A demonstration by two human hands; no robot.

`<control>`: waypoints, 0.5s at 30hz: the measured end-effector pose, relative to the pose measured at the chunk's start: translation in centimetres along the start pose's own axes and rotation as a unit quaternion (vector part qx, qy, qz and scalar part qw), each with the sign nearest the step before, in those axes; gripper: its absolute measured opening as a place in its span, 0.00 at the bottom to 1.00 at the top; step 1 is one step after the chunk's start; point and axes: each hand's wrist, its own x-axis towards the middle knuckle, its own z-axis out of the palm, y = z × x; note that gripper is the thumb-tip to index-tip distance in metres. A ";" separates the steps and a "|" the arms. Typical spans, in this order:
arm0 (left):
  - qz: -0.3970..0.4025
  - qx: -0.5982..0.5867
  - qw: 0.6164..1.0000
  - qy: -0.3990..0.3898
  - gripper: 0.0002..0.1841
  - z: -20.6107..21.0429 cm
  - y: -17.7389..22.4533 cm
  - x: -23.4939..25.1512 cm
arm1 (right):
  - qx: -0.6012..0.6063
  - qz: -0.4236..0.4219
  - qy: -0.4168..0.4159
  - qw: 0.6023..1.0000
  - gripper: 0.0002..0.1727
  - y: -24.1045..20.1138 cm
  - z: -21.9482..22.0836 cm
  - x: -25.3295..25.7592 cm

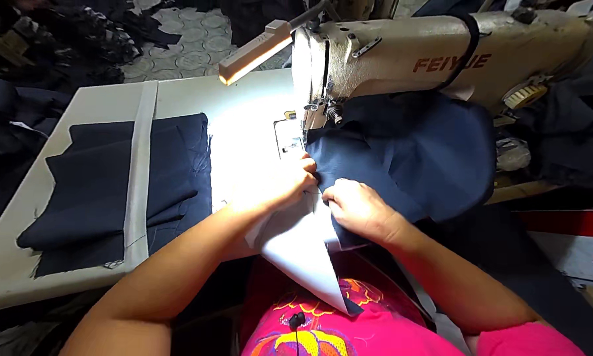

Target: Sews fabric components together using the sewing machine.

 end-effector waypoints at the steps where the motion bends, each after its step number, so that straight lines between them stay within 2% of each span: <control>1: -0.049 0.053 0.997 -0.007 0.12 -0.1 1.9 -0.5 | 0.003 -0.018 -0.004 1.000 0.13 0.8 -0.8 0.7; 2: -0.099 0.087 0.991 -0.005 0.16 0.3 3.7 -1.0 | 0.000 -0.059 0.023 0.998 0.13 1.8 -1.1 1.7; 4: -0.176 0.094 0.980 0.018 0.30 2.4 5.8 -2.4 | 0.007 -0.215 0.129 0.968 0.13 5.0 -0.1 4.7; 5: -0.198 0.081 0.976 0.024 0.34 3.3 6.2 -2.9 | 0.020 -0.283 0.152 0.947 0.15 6.5 0.7 6.1; 6: -0.204 0.066 0.976 0.032 0.34 3.8 6.1 -3.3 | 0.022 -0.310 0.137 0.941 0.20 7.7 1.3 7.0; 7: -0.195 0.053 0.979 0.040 0.33 3.9 5.6 -3.6 | 0.005 -0.293 0.111 0.950 0.25 8.3 1.7 7.0; 9: -0.171 0.031 0.984 0.032 0.32 3.7 4.4 -4.2 | -0.032 -0.207 0.073 0.975 0.31 8.2 2.6 5.7; 12: -0.162 0.019 0.986 -0.041 0.33 2.7 3.1 -4.5 | -0.037 -0.103 0.054 0.993 0.32 7.0 2.9 4.1; 15: -0.156 0.005 0.985 -0.073 0.33 2.1 1.9 -4.4 | -0.046 -0.046 0.040 0.997 0.33 6.6 2.6 4.1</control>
